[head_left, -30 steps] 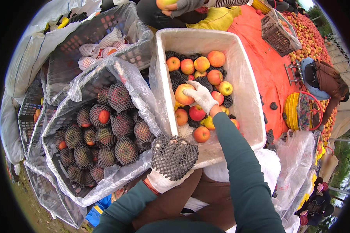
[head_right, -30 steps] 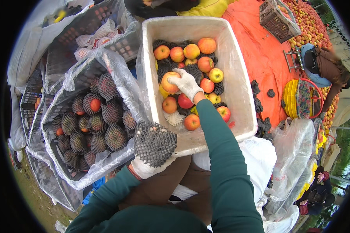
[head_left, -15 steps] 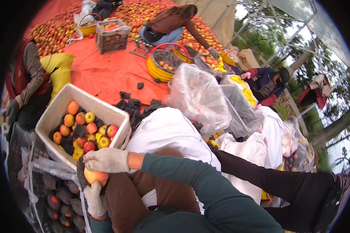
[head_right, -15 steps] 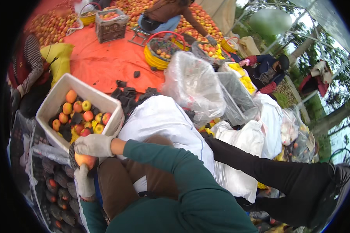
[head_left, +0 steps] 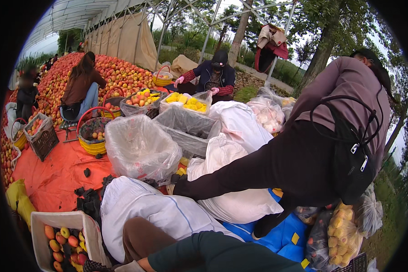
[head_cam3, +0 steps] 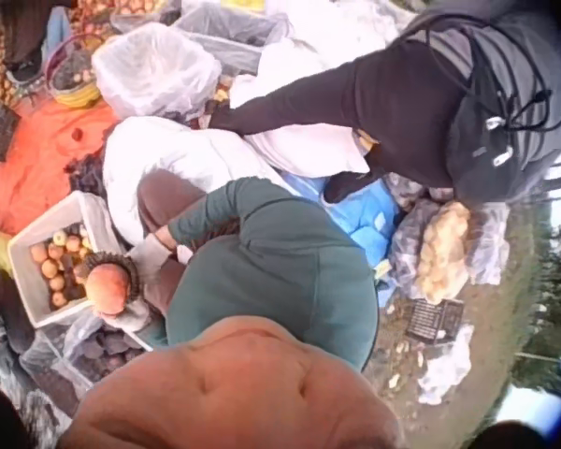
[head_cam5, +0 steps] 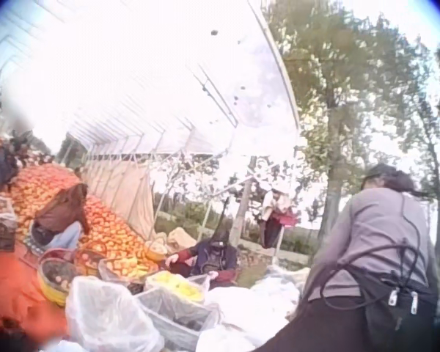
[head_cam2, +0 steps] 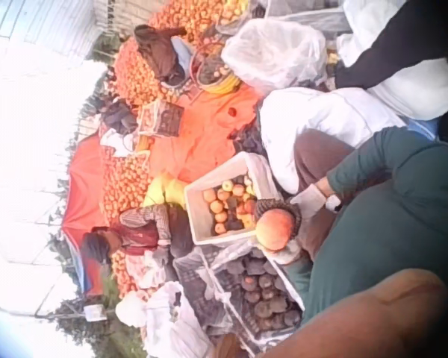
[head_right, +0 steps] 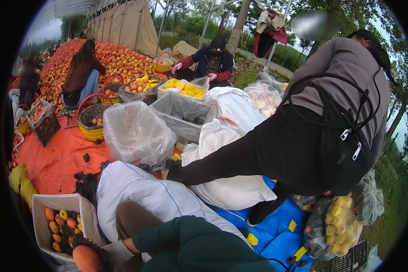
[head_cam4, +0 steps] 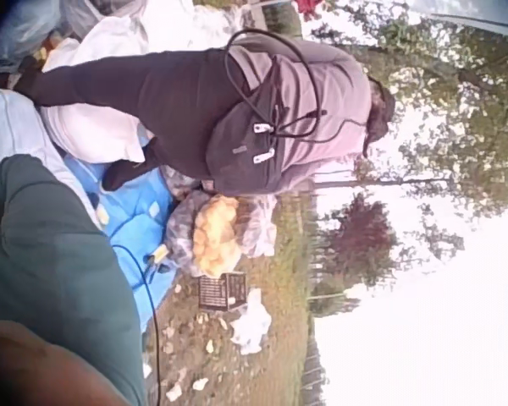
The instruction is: The person picks apples from a white bin, places each apple into a black foam net, and then puts the netted apple into a larger bin. This process is repeated continuously throughout the clip.
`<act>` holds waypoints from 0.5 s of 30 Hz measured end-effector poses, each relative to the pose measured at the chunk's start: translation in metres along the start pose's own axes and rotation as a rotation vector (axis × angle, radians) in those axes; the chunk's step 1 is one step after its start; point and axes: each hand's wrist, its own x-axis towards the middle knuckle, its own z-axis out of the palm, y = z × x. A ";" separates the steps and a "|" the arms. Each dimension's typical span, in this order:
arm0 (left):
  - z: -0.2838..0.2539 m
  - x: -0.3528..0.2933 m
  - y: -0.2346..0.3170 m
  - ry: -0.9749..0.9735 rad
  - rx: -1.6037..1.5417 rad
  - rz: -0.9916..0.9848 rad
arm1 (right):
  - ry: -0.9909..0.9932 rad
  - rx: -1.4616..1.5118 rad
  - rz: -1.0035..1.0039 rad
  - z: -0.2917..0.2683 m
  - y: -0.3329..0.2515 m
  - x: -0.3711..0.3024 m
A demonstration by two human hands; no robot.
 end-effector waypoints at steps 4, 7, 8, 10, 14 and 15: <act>0.011 -0.007 -0.002 -0.027 0.040 -0.016 | -0.310 1.022 0.326 0.056 -0.012 -0.040; 0.010 -0.011 -0.003 -0.036 0.051 -0.027 | -0.170 0.865 0.247 0.034 0.033 -0.039; 0.002 -0.017 0.006 -0.012 0.049 0.012 | -0.270 0.853 0.140 0.088 -0.042 -0.057; 0.003 -0.023 0.002 -0.026 0.039 -0.003 | -0.061 0.764 0.251 0.067 -0.026 -0.066; -0.013 -0.043 0.002 -0.017 -0.001 -0.005 | 0.321 -0.016 -0.077 0.055 -0.024 -0.057; -0.019 -0.050 0.001 -0.015 -0.011 -0.010 | 0.379 -0.026 0.026 0.050 -0.027 -0.054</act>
